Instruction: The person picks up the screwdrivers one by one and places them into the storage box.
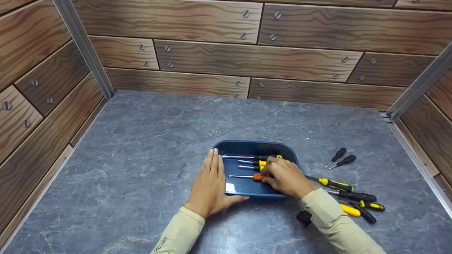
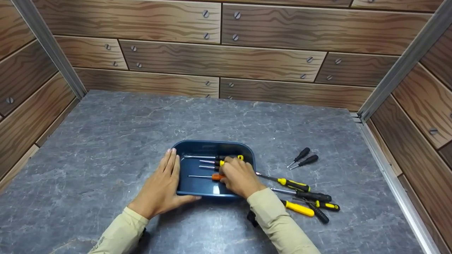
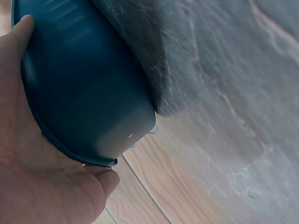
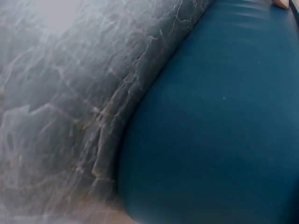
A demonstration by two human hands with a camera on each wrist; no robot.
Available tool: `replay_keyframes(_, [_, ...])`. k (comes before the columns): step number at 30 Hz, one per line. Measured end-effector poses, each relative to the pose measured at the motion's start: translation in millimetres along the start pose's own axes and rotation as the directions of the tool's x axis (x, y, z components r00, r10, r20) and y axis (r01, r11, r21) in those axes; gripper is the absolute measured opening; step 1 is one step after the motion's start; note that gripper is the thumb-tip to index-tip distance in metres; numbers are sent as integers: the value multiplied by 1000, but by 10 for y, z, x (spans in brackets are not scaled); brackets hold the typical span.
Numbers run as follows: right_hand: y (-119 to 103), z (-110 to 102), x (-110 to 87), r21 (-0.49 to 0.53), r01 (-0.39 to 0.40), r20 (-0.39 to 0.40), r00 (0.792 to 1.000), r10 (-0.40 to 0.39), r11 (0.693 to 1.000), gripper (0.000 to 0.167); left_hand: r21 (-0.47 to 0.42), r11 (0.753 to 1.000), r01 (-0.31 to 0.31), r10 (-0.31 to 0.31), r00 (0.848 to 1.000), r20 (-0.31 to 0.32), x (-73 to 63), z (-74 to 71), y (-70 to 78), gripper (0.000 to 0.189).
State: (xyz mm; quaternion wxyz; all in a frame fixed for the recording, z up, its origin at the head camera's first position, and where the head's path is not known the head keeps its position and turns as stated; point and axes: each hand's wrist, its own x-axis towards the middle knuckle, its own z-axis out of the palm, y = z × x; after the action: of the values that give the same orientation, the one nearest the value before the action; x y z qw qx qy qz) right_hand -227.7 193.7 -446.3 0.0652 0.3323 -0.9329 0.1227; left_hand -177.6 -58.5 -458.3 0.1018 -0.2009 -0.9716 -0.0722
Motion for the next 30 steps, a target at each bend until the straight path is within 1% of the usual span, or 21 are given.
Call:
replay_keyframes(7, [38, 8, 1, 20, 1, -44, 999, 0, 1000, 11, -22, 1000, 7, -6, 1000, 12, -7, 4, 1, 131])
replay_keyframes(15, [73, -2, -14, -18, -31, -99, 995, 29, 999, 11, -22, 1000, 9, -9, 1000, 5, -4, 0, -4, 131])
replay_keyframes(18, [76, -1, -18, -18, -48, -98, 994, 46, 999, 10, -25, 1000, 16, -16, 1000, 10, -4, -5, -2, 132])
replay_keyframes(24, [72, -2, -9, -3, -72, -62, 996, 71, 997, 9, -24, 1000, 18, -18, 1000, 14, -2, -7, 2, 132])
replay_keyframes(27, [83, -13, -16, 15, -58, -47, 997, 59, 998, 8, -23, 1000, 16, -16, 1000, 15, -3, 2, 2, 131])
replay_keyframes(30, [111, -56, -16, 54, -35, -62, 997, 38, 998, 13, -33, 999, 13, -13, 1000, 14, 2, -3, -1, 130])
